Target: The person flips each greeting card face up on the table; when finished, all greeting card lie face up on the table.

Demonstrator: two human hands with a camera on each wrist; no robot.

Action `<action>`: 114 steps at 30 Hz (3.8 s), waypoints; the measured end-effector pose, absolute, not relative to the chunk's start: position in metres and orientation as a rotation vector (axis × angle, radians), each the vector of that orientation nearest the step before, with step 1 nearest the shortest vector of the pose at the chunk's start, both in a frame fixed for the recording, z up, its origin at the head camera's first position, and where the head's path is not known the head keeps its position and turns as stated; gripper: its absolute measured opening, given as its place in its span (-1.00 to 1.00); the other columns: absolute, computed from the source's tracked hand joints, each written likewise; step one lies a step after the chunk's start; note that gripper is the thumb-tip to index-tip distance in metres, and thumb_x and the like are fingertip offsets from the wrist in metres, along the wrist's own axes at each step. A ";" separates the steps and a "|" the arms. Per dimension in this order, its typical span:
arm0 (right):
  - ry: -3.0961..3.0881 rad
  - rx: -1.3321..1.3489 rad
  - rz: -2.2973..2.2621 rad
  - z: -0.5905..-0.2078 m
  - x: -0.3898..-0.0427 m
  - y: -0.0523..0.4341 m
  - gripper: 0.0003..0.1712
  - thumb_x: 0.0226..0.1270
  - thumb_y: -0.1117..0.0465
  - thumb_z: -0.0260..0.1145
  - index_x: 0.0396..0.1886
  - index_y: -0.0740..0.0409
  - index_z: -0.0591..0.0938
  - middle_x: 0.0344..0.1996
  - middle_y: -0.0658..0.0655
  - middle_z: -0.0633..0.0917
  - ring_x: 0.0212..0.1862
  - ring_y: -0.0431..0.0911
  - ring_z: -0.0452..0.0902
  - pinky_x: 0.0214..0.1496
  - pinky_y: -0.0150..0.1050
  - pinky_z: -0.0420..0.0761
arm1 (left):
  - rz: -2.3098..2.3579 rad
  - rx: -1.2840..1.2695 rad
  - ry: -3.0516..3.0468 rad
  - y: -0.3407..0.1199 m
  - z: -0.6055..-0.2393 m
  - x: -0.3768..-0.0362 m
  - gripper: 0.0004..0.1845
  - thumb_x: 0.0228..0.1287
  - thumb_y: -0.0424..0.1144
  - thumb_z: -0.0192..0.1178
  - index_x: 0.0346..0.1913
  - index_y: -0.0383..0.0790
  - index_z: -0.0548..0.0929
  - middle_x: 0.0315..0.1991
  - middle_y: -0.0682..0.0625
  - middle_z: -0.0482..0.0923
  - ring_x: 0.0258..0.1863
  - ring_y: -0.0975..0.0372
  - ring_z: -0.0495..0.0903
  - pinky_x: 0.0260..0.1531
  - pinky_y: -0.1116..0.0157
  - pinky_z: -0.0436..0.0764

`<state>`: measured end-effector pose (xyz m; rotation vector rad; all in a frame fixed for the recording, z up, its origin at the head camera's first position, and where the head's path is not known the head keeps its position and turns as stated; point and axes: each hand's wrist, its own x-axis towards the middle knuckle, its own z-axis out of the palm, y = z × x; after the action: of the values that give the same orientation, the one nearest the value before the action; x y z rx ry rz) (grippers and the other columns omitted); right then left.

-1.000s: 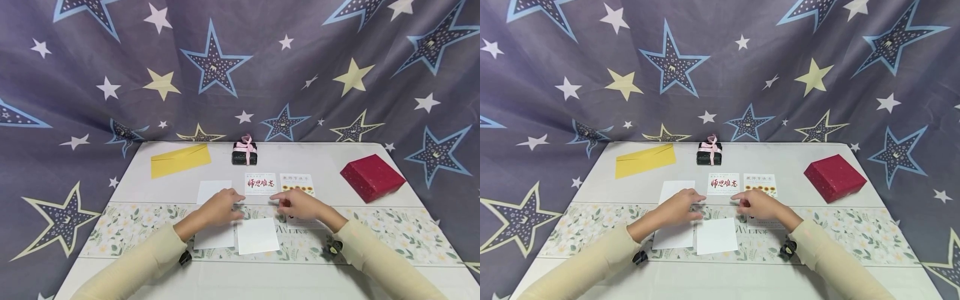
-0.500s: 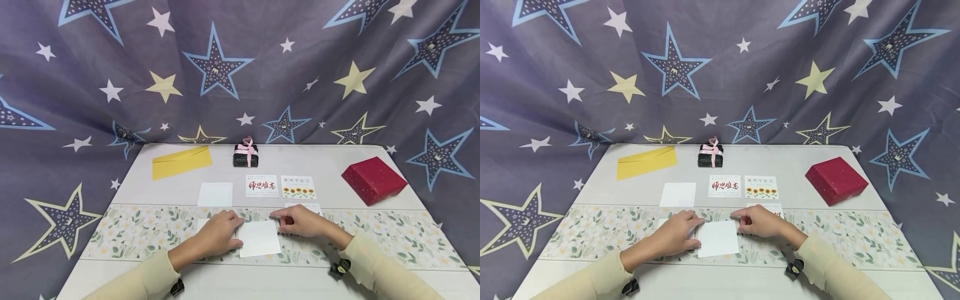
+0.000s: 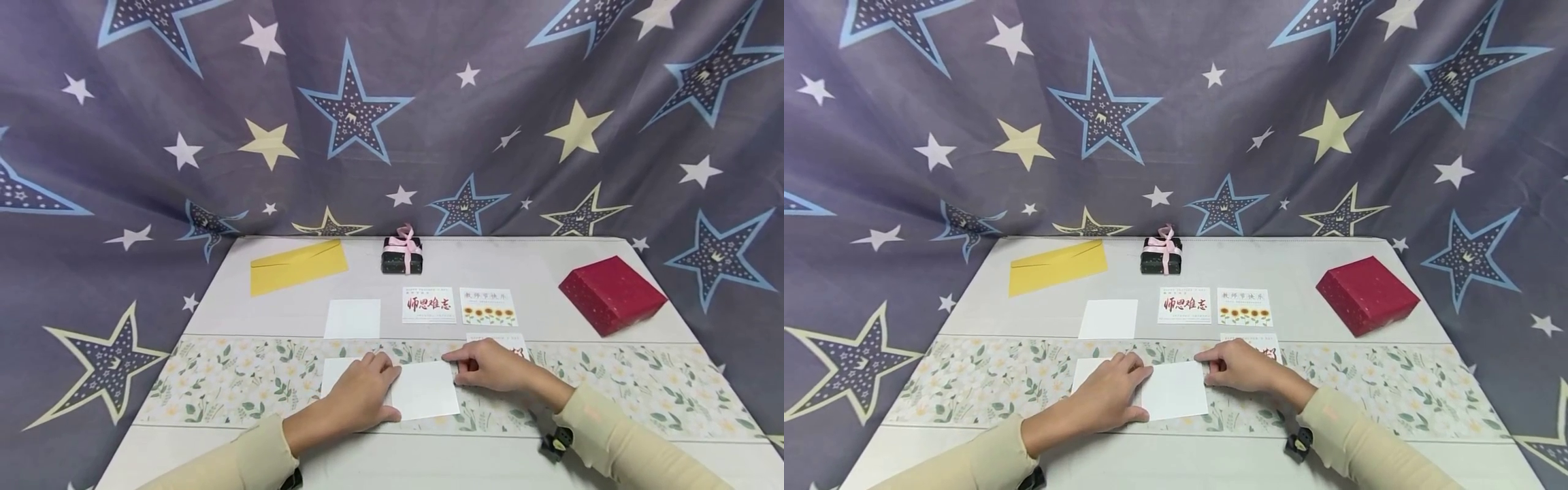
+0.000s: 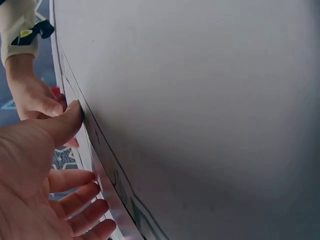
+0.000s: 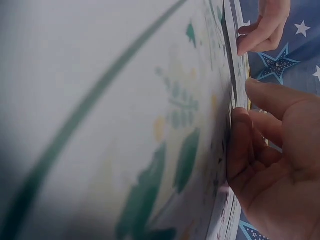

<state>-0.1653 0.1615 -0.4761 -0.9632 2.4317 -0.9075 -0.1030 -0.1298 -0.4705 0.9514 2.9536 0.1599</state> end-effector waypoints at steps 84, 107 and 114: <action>2.507 -0.833 -1.143 -0.472 -0.173 0.170 -0.45 0.28 0.30 0.42 0.28 0.23 0.60 -0.38 -0.10 0.72 -0.38 -0.34 0.56 -0.27 -0.41 0.65 | 0.983 0.626 2.698 -0.121 -0.460 -0.177 -0.60 0.38 -0.36 0.19 0.25 -0.14 0.67 -0.34 0.15 0.65 -0.44 0.38 0.49 -0.37 0.45 0.55; 2.468 -0.891 -0.909 -0.473 -0.175 0.165 -0.39 0.35 0.25 0.38 0.39 0.25 0.53 -0.51 -0.17 0.64 -0.54 -0.36 0.41 -0.46 -0.44 0.46 | 0.572 0.668 2.762 -0.108 -0.462 -0.175 -0.57 0.35 -0.12 0.31 0.26 -0.09 0.67 -0.59 0.19 0.45 -0.58 0.34 0.37 -0.49 0.38 0.38; 2.469 -0.891 -0.871 -0.471 -0.175 0.162 -0.42 0.34 0.25 0.39 0.35 0.26 0.56 -0.56 -0.19 0.61 -0.57 -0.38 0.37 -0.49 -0.46 0.41 | 0.374 0.684 2.822 -0.102 -0.460 -0.174 -0.56 0.33 -0.04 0.32 0.23 -0.04 0.69 -0.19 0.04 0.78 -0.12 0.14 0.72 -0.10 0.15 0.64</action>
<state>-0.1750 0.1625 -0.4706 -0.8914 2.4689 -0.8712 -0.1739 -0.1024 -0.4598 0.6843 2.8224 0.3745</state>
